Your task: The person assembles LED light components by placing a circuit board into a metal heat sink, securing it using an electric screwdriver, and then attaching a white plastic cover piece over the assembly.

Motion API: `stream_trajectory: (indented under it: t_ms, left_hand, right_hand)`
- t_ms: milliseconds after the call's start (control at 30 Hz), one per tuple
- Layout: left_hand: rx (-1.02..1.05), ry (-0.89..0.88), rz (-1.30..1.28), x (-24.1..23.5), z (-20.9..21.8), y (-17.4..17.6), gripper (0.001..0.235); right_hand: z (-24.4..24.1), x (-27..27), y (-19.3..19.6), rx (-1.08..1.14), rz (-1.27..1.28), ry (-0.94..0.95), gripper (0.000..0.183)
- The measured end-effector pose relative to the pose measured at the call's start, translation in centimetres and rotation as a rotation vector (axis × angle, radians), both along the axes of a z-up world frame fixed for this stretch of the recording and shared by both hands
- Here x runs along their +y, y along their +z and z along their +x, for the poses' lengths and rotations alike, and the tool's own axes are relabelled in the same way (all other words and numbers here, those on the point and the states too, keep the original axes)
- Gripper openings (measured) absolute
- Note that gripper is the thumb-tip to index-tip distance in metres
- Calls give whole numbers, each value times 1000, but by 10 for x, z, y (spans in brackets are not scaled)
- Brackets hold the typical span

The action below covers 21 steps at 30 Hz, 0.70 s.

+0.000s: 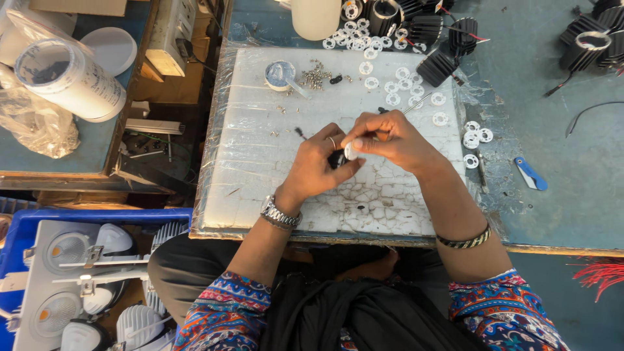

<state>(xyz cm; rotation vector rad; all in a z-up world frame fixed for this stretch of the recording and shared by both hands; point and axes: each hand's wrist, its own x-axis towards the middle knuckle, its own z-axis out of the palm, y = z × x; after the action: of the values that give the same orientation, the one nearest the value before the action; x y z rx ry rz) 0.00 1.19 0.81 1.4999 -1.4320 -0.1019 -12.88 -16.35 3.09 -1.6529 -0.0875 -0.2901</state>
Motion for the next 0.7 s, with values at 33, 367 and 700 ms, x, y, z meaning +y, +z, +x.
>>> stream_trajectory:
  t_ms: [33,367,700]
  left_hand:
    - [-63,-5,13,2,1,3,26]
    - [-227,-344,-59,-23,14,23,23]
    - [689,-539,199,-43,38,22,18]
  right_hand:
    - [-3,-5,0,-19,-3,29,17]
    - [-16,-19,15,-7,25,-44,16]
    - [-17,-33,8,-142,49,37,24]
